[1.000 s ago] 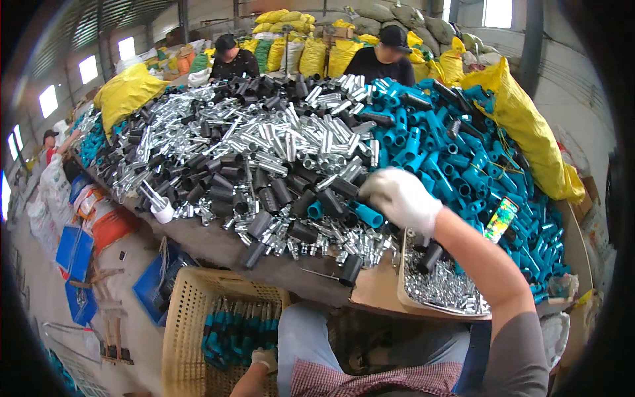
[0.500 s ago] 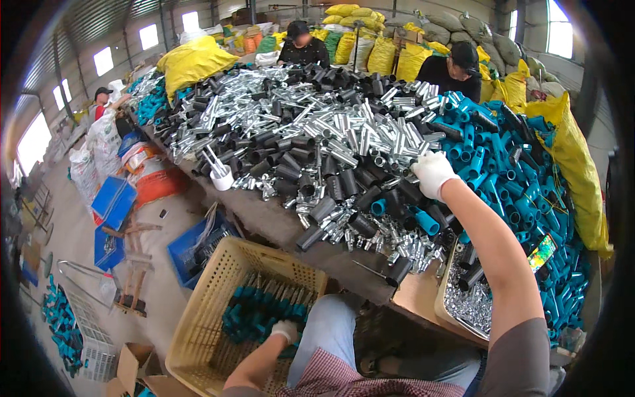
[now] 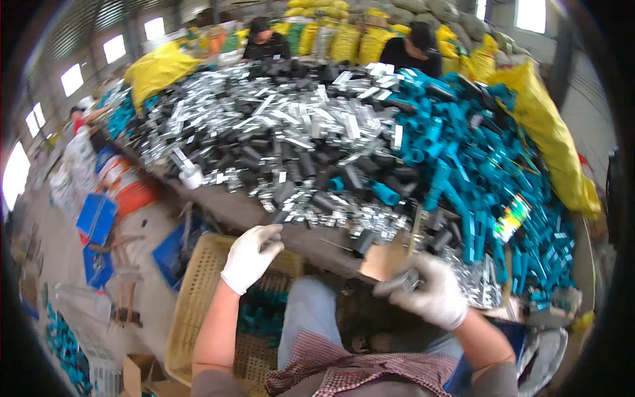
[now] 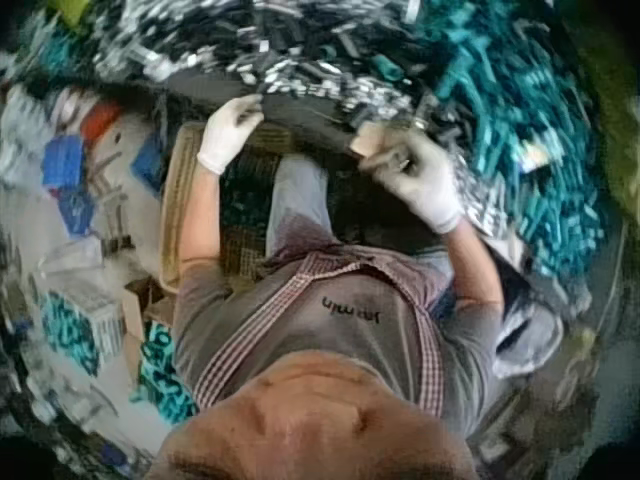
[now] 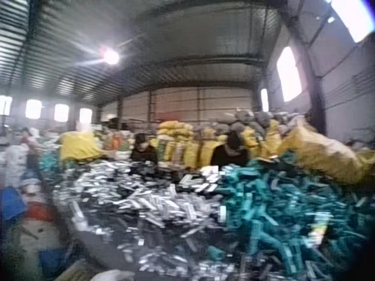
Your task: Assembling blue plastic handles with metal internal components and springs.
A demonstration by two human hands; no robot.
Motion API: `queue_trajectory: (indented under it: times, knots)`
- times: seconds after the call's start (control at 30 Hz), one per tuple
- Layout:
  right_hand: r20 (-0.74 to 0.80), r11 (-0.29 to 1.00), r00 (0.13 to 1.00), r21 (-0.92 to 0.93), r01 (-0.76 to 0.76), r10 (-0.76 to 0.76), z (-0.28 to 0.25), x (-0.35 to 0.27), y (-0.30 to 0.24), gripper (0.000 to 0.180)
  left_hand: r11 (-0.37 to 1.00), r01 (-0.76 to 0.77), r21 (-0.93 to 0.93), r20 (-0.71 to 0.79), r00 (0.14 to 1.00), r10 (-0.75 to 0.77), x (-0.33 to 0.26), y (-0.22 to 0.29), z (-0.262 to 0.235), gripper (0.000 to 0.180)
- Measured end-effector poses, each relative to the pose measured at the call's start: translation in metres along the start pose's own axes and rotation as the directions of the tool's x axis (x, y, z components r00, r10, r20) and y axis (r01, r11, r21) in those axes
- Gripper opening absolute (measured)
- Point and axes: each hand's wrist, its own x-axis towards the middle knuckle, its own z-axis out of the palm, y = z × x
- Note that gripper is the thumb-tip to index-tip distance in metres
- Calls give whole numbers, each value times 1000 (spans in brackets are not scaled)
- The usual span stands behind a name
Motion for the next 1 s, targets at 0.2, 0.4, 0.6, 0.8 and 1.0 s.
queue_trajectory:
  times: [0.2, 0.4, 0.6, 0.8, 1.0]
  knots:
    - [-116, 431, 922, 900, -60, 370, 60, -103, 77, 50, 883, -467, 43, 164, 875, 454, 25, 81, 69, 37]
    - [-89, 39, 823, 996, 81, 561, 65, -160, 109, 57, 821, -571, -3, 221, 800, 558, 73, 142, 116, 32]
    - [-185, 369, 817, 929, -36, 546, 60, -168, 107, 51, 760, -632, 149, 267, 766, 585, 117, 192, 144, 33]
    - [-162, 557, 842, 810, -185, 515, 53, -171, 118, 49, 803, -403, 439, 26, 899, 437, 184, 173, 127, 34]
    - [71, 387, 786, 841, -378, 614, 49, -162, 116, 46, 898, -128, 421, -283, 922, 264, 256, 77, 73, 31]
